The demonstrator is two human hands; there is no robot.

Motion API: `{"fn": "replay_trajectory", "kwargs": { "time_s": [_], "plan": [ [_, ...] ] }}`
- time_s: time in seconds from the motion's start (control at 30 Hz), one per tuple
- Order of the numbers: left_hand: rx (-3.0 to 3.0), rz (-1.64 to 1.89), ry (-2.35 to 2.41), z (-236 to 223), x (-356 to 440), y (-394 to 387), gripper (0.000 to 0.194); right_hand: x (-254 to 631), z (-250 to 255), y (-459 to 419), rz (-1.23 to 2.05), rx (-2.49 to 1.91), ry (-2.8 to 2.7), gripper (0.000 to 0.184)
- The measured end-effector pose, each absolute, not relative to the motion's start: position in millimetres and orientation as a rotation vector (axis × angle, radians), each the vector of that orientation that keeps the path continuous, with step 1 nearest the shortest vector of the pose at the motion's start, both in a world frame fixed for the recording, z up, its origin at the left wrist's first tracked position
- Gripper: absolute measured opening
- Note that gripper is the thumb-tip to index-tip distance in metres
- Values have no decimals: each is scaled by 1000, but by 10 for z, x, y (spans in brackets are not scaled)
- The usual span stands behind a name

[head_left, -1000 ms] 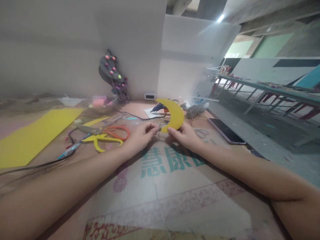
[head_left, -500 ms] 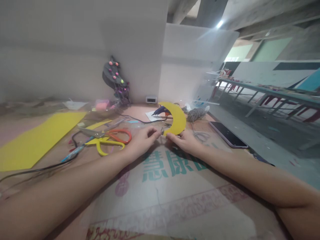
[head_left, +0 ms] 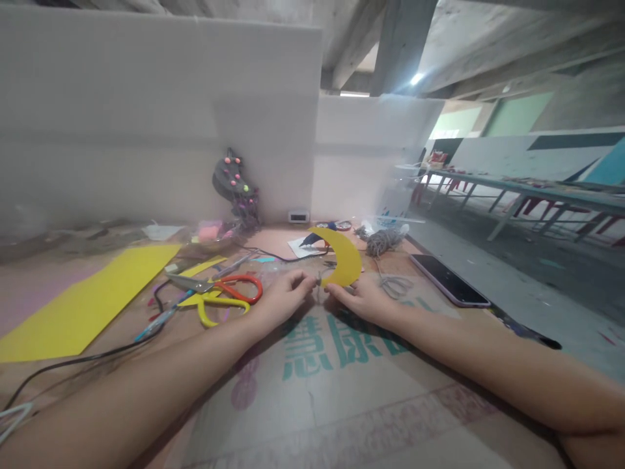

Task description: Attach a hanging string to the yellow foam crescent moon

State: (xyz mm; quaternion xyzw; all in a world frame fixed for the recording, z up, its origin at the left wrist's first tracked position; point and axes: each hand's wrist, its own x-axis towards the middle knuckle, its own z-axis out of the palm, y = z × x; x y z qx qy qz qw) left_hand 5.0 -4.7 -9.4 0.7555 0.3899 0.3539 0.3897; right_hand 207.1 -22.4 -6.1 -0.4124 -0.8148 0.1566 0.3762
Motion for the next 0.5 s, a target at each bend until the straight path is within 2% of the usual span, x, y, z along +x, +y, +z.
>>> {"fn": "replay_trajectory", "kwargs": {
  "time_s": [0.37,0.5],
  "plan": [
    [1894,936,983,-109,58,-22,33,2097,-121,-205,415,-1127,-2136,26],
    [1805,1080,1030,-161,33,53,36,2100,111,-257,412,-1132,-2104,34]
  ]
}}
